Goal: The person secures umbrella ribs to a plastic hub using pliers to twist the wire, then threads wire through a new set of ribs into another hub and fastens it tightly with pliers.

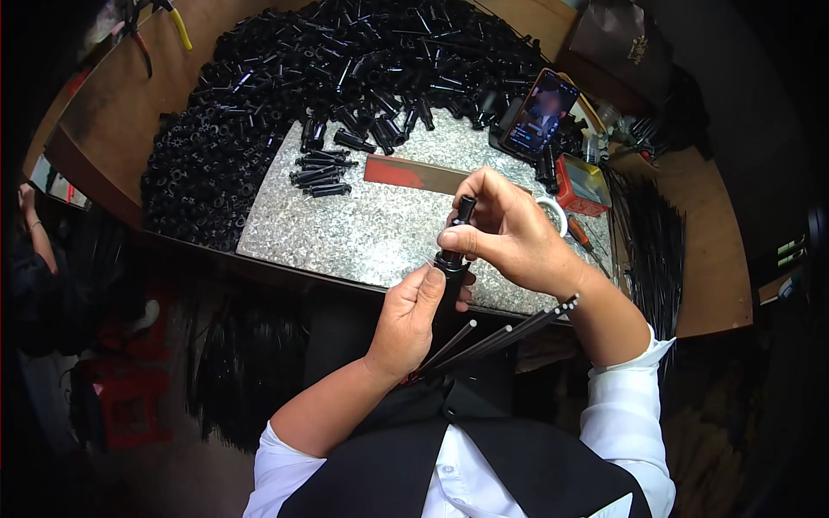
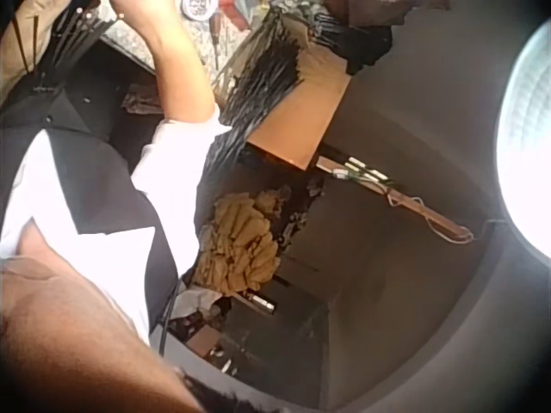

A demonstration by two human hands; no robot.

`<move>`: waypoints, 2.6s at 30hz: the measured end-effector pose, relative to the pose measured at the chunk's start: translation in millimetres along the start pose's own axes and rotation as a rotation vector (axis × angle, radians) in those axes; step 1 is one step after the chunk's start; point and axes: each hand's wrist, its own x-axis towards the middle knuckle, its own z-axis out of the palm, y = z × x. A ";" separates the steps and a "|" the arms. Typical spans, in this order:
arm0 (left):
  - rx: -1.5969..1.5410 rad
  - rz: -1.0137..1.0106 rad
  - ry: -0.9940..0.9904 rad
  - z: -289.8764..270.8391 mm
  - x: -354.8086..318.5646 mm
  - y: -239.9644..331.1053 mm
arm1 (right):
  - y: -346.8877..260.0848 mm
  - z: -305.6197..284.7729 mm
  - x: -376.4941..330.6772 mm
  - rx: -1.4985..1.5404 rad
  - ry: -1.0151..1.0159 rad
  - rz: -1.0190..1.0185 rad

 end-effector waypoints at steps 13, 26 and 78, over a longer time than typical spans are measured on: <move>-0.197 -0.045 0.071 -3.7 1.9 0.1 | 40.6 13.2 -11.8 -0.151 -0.040 -0.326; -0.116 -0.034 0.008 -6.0 2.0 -4.1 | 24.5 -4.5 -8.3 -0.100 -0.206 -0.319; -0.350 -0.113 -0.002 -36.6 5.0 -3.0 | 76.9 77.1 -38.1 0.626 0.042 -0.063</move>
